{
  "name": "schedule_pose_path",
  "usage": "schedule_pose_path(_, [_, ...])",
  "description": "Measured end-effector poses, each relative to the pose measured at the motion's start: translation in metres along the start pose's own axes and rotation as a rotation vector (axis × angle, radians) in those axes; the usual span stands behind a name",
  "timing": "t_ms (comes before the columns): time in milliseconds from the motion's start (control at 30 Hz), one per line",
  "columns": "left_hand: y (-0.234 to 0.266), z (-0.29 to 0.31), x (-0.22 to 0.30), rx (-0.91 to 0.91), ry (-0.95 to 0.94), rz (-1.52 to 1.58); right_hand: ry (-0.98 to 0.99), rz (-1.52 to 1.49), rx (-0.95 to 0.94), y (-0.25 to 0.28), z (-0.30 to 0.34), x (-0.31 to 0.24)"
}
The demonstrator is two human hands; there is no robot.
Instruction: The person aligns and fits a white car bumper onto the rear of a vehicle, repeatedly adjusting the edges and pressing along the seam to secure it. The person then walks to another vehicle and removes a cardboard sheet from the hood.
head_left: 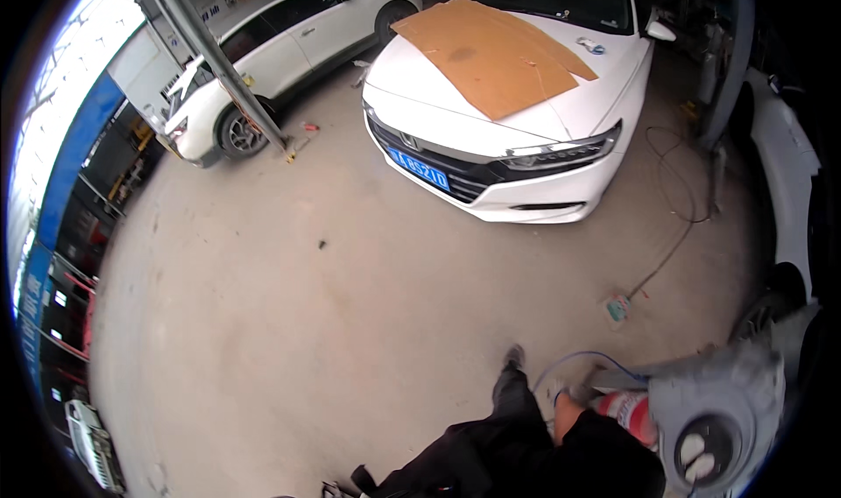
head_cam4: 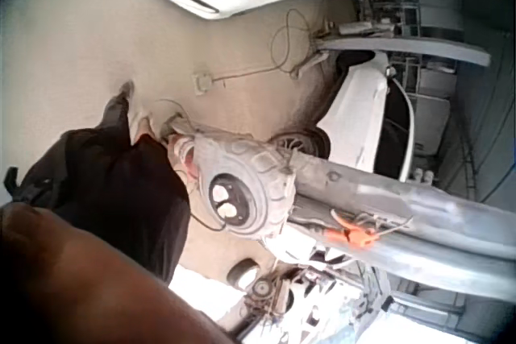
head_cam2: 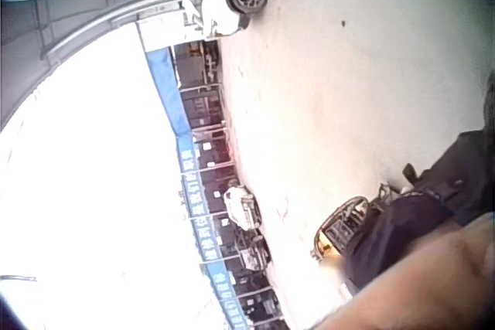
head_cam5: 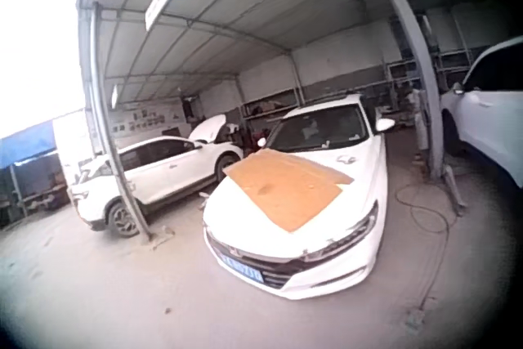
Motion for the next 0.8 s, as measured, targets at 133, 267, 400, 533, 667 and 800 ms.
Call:
schedule_pose_path(133, [0.025,-0.005,0.153,0.121,-0.083,0.240,-0.089,-0.411,0.384,0.260,-0.114,0.095])
schedule_pose_path(267, [0.038,-0.009,0.253,0.212,-0.081,0.475,0.017,-1.488,0.556,0.525,-0.137,0.150])
schedule_pose_path(400, [0.032,-0.039,0.349,0.193,-0.023,0.461,0.174,-2.004,0.554,0.688,-0.163,0.189])
schedule_pose_path(533, [0.042,-0.098,0.420,0.041,0.068,0.179,0.174,-2.336,0.592,0.773,-0.233,0.230])
schedule_pose_path(667, [0.087,-0.236,0.483,-0.069,0.005,-0.028,0.270,-2.607,0.629,0.831,-0.324,0.279])
schedule_pose_path(800, [0.173,-0.406,0.731,-0.028,-0.128,-0.131,-0.004,-2.729,0.726,0.856,-0.360,0.287])
Point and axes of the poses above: each hand's wrist, its own z-axis away from the middle knuckle, its own y-axis out of the back of the hand, x = y × z, the point moved 5 cm from there along -z, towards the middle knuckle, and after that the axes turned 5 degrees about z, right-handed, at the moved point
